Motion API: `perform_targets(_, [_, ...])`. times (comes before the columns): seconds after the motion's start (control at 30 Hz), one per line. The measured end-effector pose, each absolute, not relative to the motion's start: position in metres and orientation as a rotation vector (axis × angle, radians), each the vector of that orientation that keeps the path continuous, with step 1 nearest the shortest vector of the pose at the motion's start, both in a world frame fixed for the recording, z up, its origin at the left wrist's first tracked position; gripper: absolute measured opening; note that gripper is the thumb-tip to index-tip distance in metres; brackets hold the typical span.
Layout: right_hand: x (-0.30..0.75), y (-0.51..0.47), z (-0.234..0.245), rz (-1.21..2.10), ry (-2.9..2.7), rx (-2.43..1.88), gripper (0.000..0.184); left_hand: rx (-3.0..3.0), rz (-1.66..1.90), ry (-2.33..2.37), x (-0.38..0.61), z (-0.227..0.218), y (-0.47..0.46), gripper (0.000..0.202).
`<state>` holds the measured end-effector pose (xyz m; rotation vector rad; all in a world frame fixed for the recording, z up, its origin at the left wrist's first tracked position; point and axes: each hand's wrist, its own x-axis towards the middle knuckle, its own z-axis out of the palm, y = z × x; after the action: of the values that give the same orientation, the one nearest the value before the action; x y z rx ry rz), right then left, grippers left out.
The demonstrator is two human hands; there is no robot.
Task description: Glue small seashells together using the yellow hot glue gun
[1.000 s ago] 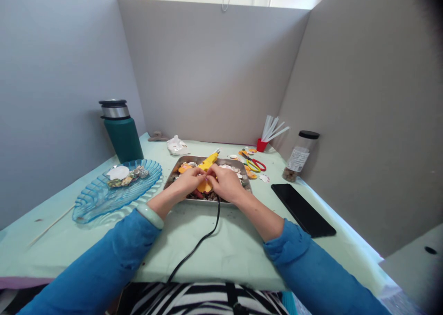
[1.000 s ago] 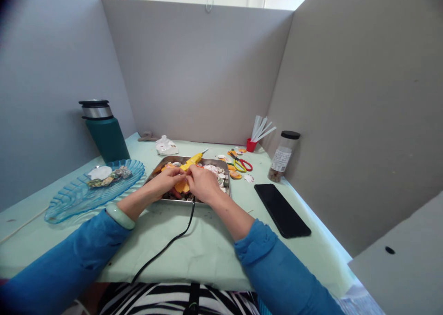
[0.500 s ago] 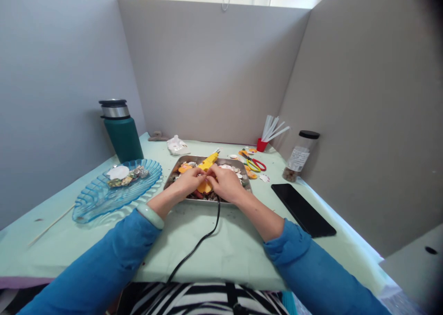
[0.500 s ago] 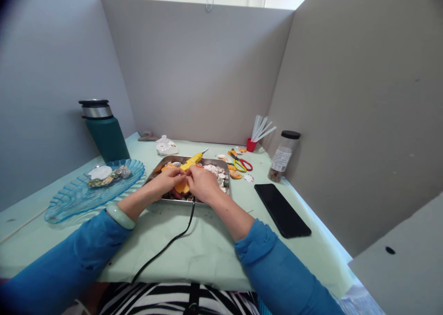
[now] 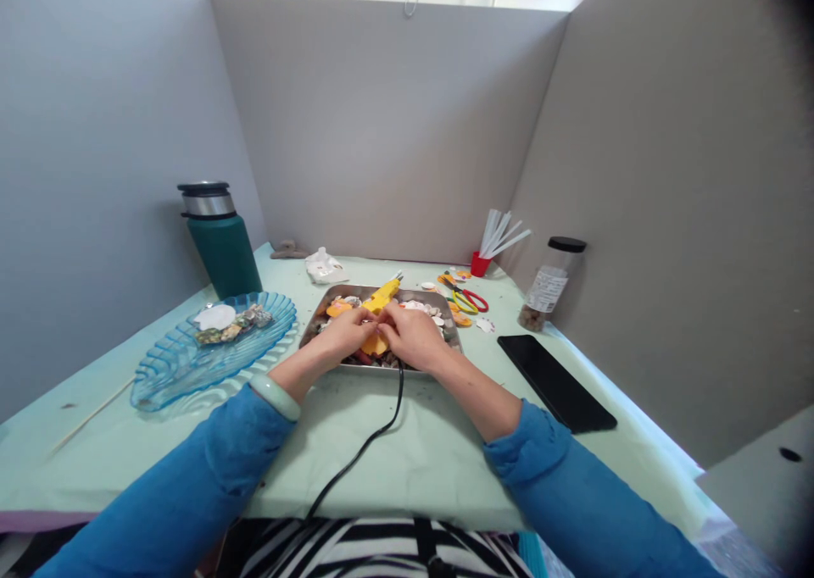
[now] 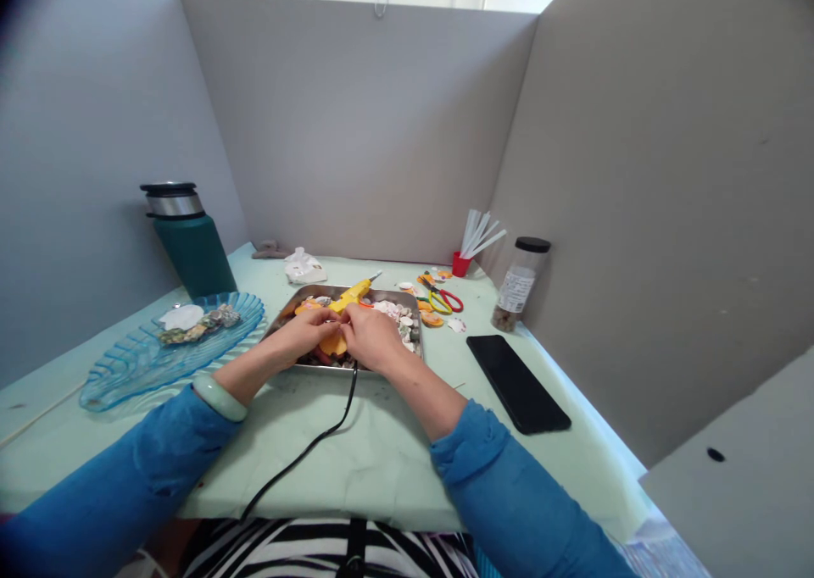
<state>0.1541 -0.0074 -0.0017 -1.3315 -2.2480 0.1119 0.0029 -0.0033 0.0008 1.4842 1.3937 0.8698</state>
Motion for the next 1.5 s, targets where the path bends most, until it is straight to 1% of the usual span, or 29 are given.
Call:
perform_targets(0.13, [0.154, -0.008, -0.002, 0.111, -2.254, -1.345, 0.016, 1.588, 0.879, 1.414, 0.000, -0.005, 0.001, 0.007])
perform_targets(0.4, [0.154, -0.009, 0.000, 0.112, -2.261, -1.359, 0.017, 1.673, 0.824, 1.435, -0.004, -0.013, 0.007, 0.012])
perform_targets(0.53, [0.154, -0.009, -0.001, 0.112, -2.260, -1.361, 0.017, 1.654, 0.826, 1.411, -0.004, -0.013, 0.007, 0.014])
perform_targets(0.8, [0.154, -0.007, -0.002, 0.094, -2.251, -1.339, 0.017, 1.573, 0.840, 1.436, 0.002, -0.002, -0.001, 0.010])
perform_targets(1.07, [0.155, -0.007, -0.002, 0.064, -2.193, -1.286, 0.015, 1.410, 0.964, 1.280, 0.002, 0.002, -0.003, 0.011])
perform_targets(1.5, [0.154, -0.009, -0.001, 0.099, -2.153, -1.245, 0.016, 1.343, 0.944, 1.243, 0.003, 0.009, -0.008, 0.008])
